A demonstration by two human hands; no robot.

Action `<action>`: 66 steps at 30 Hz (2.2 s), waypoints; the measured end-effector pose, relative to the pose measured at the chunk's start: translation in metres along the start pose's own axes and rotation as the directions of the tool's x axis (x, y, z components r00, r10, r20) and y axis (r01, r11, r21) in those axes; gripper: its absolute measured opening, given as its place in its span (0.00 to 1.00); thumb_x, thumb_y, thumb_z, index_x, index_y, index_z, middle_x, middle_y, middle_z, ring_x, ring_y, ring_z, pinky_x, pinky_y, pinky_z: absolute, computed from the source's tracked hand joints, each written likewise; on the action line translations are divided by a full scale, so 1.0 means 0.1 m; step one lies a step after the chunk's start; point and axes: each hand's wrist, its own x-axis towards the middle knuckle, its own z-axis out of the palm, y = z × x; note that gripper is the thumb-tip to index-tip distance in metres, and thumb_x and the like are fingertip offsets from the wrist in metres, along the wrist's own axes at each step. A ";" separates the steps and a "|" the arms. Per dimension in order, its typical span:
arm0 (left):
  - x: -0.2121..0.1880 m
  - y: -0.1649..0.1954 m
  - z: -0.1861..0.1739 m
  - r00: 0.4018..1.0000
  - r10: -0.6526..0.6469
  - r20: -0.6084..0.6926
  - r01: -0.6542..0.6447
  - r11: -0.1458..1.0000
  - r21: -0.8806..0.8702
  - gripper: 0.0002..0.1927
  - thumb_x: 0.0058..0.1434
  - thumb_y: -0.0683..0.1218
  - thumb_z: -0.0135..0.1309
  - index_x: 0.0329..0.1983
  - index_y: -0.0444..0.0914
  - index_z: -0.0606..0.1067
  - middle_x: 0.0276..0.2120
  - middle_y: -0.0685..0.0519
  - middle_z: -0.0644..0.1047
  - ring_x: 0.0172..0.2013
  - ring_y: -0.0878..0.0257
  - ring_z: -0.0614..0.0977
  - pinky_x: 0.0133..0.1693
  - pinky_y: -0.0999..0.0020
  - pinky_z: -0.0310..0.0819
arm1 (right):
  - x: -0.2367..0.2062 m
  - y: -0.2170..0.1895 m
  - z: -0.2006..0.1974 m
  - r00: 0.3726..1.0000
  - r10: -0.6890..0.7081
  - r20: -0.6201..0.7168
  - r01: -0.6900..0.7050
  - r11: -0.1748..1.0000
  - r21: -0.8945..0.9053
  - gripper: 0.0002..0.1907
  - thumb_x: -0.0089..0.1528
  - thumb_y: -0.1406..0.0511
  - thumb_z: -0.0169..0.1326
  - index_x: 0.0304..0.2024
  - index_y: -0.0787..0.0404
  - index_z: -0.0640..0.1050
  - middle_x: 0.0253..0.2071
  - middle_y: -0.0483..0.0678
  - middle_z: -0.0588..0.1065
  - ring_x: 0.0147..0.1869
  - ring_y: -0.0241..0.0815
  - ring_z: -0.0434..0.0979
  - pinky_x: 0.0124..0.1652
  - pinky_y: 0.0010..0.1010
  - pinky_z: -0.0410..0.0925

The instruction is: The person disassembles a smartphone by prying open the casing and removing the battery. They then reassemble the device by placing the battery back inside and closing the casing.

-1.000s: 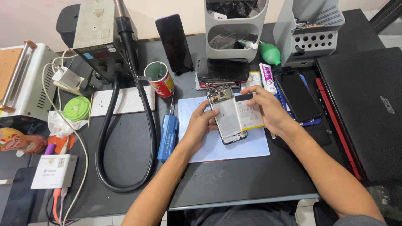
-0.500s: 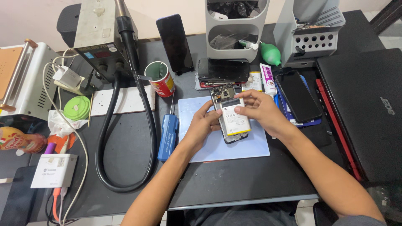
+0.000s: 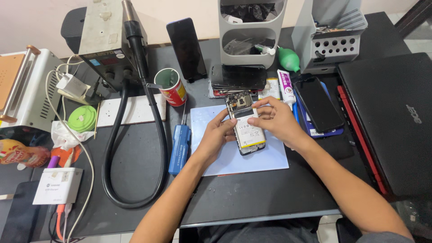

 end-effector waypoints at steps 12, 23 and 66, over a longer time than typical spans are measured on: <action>0.03 -0.03 0.03 0.998 0.052 -0.020 -0.053 0.998 -0.045 0.25 0.66 0.42 0.53 0.67 0.36 0.67 0.44 0.49 0.82 0.44 0.64 0.83 0.43 0.66 0.79 | -0.08 0.09 0.12 0.884 -0.458 -0.089 0.324 0.740 -0.589 0.19 0.56 0.66 0.69 0.47 0.65 0.81 0.34 0.47 0.76 0.29 0.30 0.69 0.28 0.23 0.62; 0.05 -0.03 0.02 0.996 0.075 -0.056 -0.078 0.995 -0.067 0.25 0.68 0.41 0.50 0.68 0.34 0.66 0.45 0.49 0.82 0.44 0.65 0.83 0.43 0.69 0.79 | -0.05 0.18 0.06 0.887 -0.461 -0.034 0.369 0.750 -0.550 0.19 0.61 0.67 0.63 0.55 0.60 0.81 0.32 0.41 0.73 0.27 0.28 0.65 0.27 0.22 0.61; 0.04 0.03 0.02 0.995 0.077 -0.070 -0.085 0.990 -0.114 0.27 0.68 0.42 0.49 0.70 0.35 0.64 0.49 0.48 0.81 0.48 0.63 0.83 0.49 0.66 0.78 | 0.01 0.03 0.09 0.972 -0.233 0.005 0.219 0.905 -0.366 0.31 0.58 0.63 0.66 0.65 0.53 0.75 0.43 0.43 0.76 0.38 0.28 0.72 0.35 0.21 0.68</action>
